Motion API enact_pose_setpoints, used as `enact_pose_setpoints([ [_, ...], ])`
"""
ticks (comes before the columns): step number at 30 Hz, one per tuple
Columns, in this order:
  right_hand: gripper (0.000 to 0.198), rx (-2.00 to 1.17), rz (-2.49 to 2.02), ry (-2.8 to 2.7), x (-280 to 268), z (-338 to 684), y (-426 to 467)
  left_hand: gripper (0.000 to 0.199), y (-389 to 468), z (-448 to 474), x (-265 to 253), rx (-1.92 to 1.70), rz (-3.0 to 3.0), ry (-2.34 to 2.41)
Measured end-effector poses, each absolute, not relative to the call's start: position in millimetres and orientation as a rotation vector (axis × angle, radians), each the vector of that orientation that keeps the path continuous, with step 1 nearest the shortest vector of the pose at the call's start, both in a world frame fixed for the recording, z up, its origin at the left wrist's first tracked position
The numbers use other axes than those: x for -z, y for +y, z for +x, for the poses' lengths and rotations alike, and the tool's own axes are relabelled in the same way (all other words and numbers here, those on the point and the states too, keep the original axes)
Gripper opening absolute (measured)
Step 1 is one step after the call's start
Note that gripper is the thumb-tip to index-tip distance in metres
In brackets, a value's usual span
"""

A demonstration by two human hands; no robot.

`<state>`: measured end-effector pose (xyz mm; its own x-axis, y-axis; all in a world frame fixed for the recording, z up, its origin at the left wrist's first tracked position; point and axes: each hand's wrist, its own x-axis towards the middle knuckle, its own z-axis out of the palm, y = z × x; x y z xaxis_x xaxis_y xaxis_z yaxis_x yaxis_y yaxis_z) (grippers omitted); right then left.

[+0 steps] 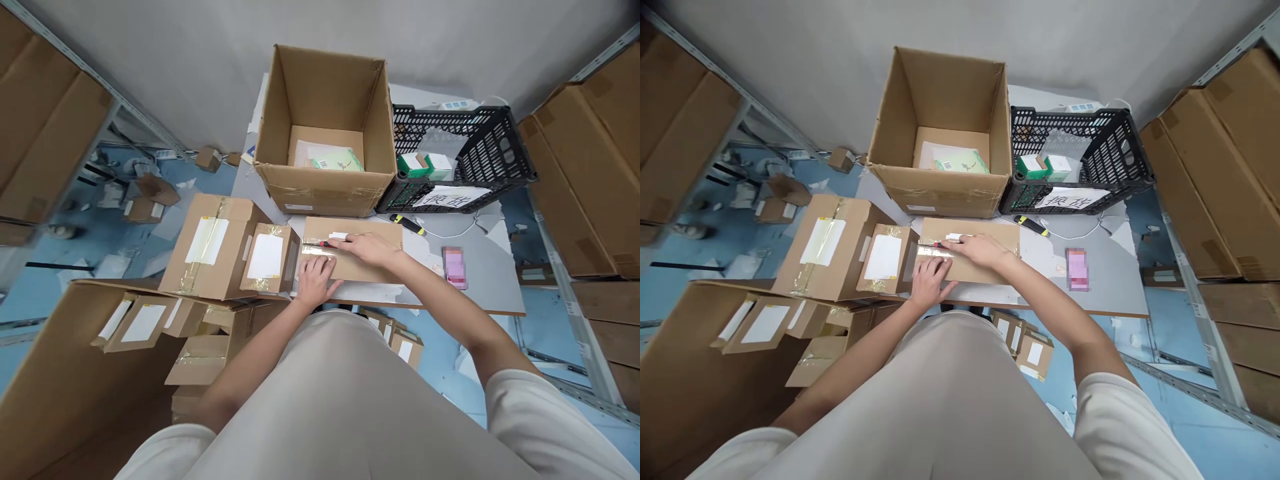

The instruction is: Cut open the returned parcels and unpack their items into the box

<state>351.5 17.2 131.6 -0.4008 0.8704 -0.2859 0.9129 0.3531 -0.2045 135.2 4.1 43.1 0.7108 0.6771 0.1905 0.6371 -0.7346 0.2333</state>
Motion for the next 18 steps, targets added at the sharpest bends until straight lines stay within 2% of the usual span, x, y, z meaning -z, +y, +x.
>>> enact_pose_setpoints([
  [8,0.061,0.379,1.433,2.417,-144.0,340.2,29.0,0.057,3.1,134.9,-44.0,-0.409,2.769,1.081],
  [18,0.055,0.368,1.387,2.371,-155.6,326.2,35.5,0.058,5.5,133.2,-35.4,-0.376,2.794,1.074],
])
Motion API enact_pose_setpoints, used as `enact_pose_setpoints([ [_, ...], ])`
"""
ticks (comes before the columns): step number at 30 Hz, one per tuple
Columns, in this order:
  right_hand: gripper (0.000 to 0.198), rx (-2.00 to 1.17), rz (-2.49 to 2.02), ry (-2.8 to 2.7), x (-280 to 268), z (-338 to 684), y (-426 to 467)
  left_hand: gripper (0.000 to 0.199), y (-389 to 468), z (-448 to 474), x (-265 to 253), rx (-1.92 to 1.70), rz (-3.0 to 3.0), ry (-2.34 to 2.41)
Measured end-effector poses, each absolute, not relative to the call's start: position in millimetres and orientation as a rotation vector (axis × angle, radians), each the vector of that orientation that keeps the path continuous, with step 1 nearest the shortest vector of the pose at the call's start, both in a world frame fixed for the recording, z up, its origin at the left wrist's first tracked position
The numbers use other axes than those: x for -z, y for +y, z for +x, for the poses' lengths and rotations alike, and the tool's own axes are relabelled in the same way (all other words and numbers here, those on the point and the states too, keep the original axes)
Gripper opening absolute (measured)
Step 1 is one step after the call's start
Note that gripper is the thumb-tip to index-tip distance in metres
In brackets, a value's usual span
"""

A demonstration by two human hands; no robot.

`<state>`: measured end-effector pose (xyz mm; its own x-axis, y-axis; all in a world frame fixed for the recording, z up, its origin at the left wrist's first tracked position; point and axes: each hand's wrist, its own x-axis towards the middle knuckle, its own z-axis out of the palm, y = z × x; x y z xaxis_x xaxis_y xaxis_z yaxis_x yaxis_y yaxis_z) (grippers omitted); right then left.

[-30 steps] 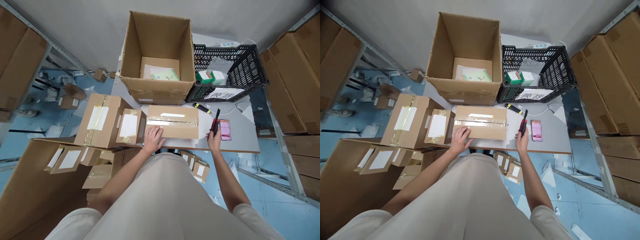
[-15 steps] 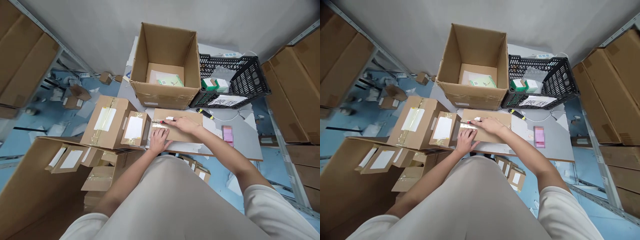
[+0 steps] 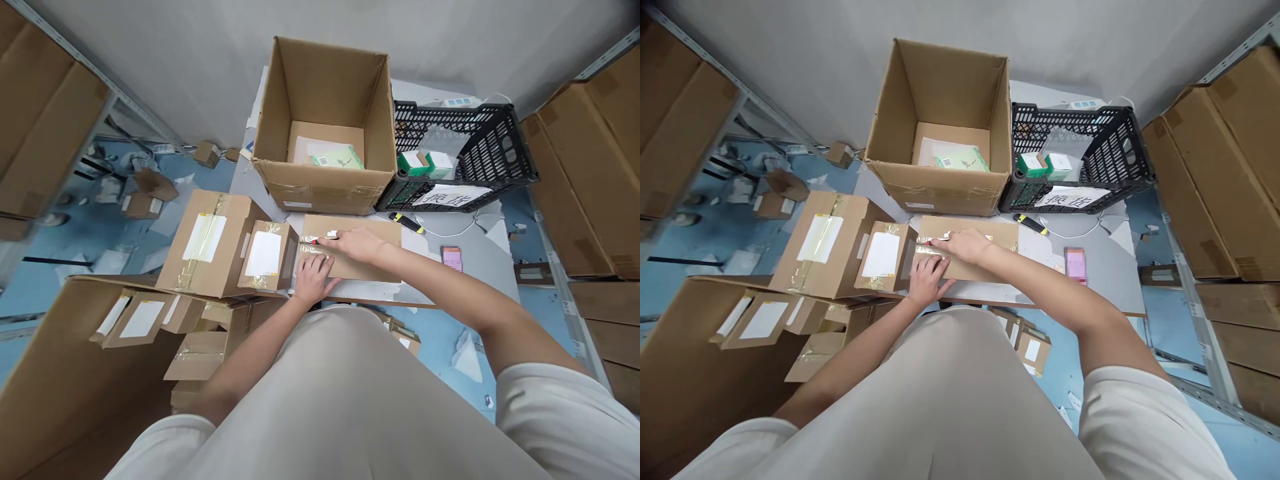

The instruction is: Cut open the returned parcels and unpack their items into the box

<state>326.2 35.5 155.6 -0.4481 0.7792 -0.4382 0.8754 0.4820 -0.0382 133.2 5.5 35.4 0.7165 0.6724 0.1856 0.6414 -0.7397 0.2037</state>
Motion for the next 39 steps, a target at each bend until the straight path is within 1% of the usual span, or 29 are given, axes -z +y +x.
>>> enact_pose_setpoints([
  [5,0.055,0.382,1.365,2.317,-149.4,340.7,29.2,0.057,5.2,133.0,-32.7,-0.375,2.821,1.078],
  [9,0.056,0.348,1.426,2.253,-147.3,384.9,-0.5,0.057,4.6,133.4,-33.1,-0.361,2.816,1.096],
  [14,0.067,0.312,1.673,1.994,-161.0,474.2,-68.2,0.056,4.4,135.0,-34.3,-0.314,2.781,1.120],
  [16,0.072,0.308,1.756,1.997,-165.7,502.7,-96.0,0.056,4.0,135.8,-35.4,-0.310,2.758,1.134],
  [18,0.072,0.336,1.874,2.044,-165.9,521.0,-121.4,0.057,3.6,136.4,-37.6,-0.303,2.742,1.142],
  [19,0.068,0.373,1.968,2.067,-163.7,526.1,-133.1,0.057,3.5,136.6,-39.1,-0.295,2.738,1.142],
  [21,0.058,0.534,2.251,2.068,-153.4,528.2,-153.6,0.060,4.1,136.9,-43.1,-0.275,2.736,1.141],
  [23,0.054,0.819,2.630,1.951,-135.6,520.1,-168.2,0.067,7.1,137.9,-47.8,-0.263,2.745,1.140],
  [25,0.059,1.183,2.945,1.725,-113.2,504.5,-174.9,0.080,13.3,140.2,-52.2,-0.258,2.765,1.136],
  [26,0.063,1.342,3.033,1.638,-102.0,495.6,-175.4,0.089,17.4,141.7,-54.1,-0.251,2.776,1.134],
  [29,0.070,1.661,3.159,1.517,-75.0,472.0,-170.7,0.110,30.0,147.0,-57.8,-0.180,2.790,1.156],
  [31,0.072,1.784,3.193,1.463,-64.7,462.5,-167.2,0.116,35.1,149.7,-58.3,-0.113,2.783,1.197],
  [35,0.073,1.954,3.194,1.370,-56.1,456.3,-166.4,0.117,35.1,151.9,-57.6,-0.025,2.767,1.253],
  [39,0.076,1.958,3.244,1.322,-53.1,458.4,-169.2,0.119,32.9,152.6,-58.5,0.026,2.746,1.281],
])
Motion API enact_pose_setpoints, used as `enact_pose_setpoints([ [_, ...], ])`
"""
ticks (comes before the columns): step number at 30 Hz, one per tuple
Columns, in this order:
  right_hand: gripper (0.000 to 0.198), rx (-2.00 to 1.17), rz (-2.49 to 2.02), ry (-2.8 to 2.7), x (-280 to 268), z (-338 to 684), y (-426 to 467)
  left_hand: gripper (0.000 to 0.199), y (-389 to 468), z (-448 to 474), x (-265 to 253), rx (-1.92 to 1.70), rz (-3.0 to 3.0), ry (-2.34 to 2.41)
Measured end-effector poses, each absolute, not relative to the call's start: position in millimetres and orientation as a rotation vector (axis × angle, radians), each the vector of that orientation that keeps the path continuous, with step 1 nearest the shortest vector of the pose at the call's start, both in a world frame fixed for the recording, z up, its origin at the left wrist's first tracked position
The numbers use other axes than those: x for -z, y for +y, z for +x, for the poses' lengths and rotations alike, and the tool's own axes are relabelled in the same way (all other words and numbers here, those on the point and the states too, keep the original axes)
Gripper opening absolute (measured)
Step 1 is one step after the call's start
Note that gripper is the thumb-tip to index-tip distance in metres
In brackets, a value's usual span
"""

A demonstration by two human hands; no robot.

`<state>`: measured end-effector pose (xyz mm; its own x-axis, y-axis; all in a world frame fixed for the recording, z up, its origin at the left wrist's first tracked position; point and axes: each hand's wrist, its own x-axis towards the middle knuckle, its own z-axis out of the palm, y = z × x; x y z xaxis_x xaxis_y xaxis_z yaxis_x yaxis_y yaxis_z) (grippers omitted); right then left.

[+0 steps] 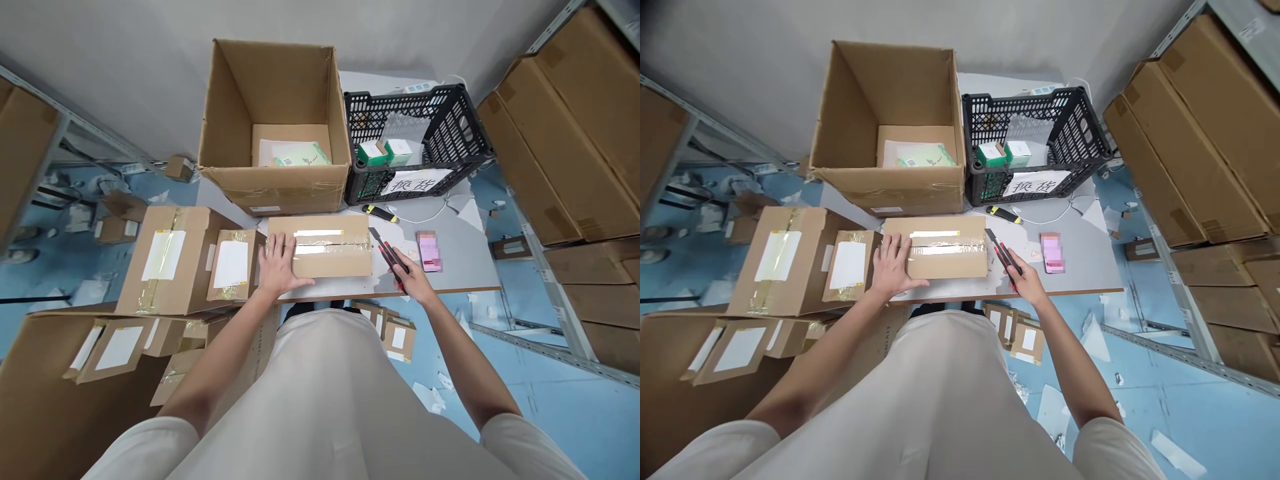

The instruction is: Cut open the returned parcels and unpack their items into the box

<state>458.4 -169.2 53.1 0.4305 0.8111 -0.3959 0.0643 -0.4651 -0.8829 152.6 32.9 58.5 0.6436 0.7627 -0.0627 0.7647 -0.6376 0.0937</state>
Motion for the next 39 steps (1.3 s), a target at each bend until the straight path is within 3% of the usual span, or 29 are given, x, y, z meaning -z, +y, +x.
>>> enact_pose_setpoints([
  [10,0.079,-1.191,-1.769,-0.668,-52.9,454.2,-170.3,0.122,33.0,152.9,-57.8,0.013,2.737,1.289],
  [39,0.074,-1.006,-1.998,-0.769,-62.1,418.8,-178.6,0.120,32.5,152.2,-59.7,-0.028,2.725,1.250],
])
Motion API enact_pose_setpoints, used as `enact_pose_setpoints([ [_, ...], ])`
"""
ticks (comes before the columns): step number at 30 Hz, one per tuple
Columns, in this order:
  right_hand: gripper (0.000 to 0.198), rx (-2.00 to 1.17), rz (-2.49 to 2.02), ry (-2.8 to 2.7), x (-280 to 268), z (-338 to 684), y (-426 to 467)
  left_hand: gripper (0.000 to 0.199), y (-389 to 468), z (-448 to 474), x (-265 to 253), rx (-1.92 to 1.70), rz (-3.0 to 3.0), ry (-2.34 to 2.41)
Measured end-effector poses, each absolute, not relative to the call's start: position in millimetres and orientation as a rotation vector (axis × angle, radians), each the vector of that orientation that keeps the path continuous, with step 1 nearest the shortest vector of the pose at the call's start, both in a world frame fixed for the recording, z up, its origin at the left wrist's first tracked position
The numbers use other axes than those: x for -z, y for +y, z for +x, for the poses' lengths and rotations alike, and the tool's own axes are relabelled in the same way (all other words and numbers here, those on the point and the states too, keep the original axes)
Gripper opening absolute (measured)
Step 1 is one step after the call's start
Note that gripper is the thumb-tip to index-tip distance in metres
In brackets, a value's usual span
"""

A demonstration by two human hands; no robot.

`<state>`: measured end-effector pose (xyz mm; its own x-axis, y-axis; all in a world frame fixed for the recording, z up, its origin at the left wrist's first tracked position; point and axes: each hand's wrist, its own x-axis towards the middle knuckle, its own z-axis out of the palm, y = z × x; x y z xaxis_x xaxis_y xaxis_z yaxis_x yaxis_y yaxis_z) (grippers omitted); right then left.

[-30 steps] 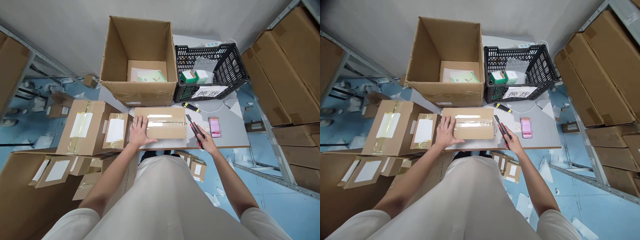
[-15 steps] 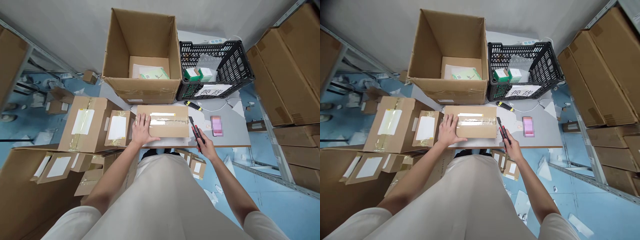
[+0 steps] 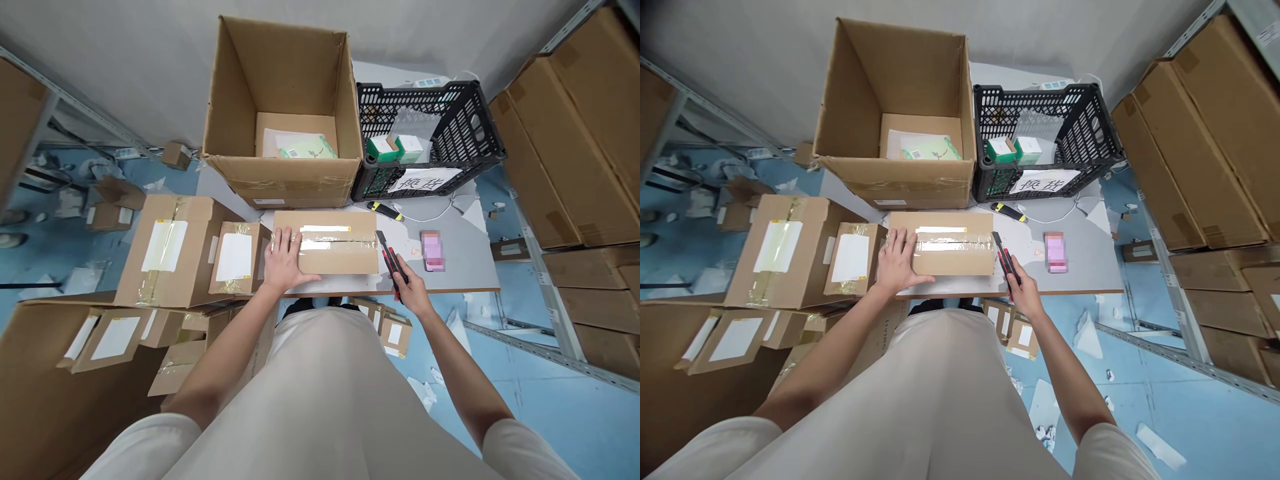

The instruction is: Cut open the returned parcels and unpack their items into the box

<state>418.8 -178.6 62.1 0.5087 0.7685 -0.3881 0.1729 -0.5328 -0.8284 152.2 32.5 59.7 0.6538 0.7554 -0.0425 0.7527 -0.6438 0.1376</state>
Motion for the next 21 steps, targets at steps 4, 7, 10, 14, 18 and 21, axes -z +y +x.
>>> enact_pose_setpoints([
  [4,0.072,-0.991,-1.997,-0.752,-63.7,419.7,-179.2,0.120,32.7,152.2,-59.6,0.005,2.717,1.263],
  [7,0.073,-1.003,-1.987,-0.749,-61.7,423.7,-180.5,0.119,33.0,153.0,-61.0,0.034,2.717,1.268],
  [10,0.074,-1.049,-1.948,-0.744,-58.0,430.0,-179.2,0.120,33.3,154.4,-63.1,0.045,2.715,1.274],
  [14,0.075,-1.040,-1.901,-0.704,-53.8,437.2,-179.6,0.121,32.6,155.9,-65.1,0.035,2.700,1.280],
  [18,0.077,-1.031,-1.872,-0.652,-52.1,440.0,-179.8,0.122,32.0,156.0,-64.8,0.028,2.684,1.275],
  [21,0.078,-1.055,-1.853,-0.653,-51.7,439.9,-175.8,0.124,32.4,155.7,-63.8,0.022,2.685,1.278],
])
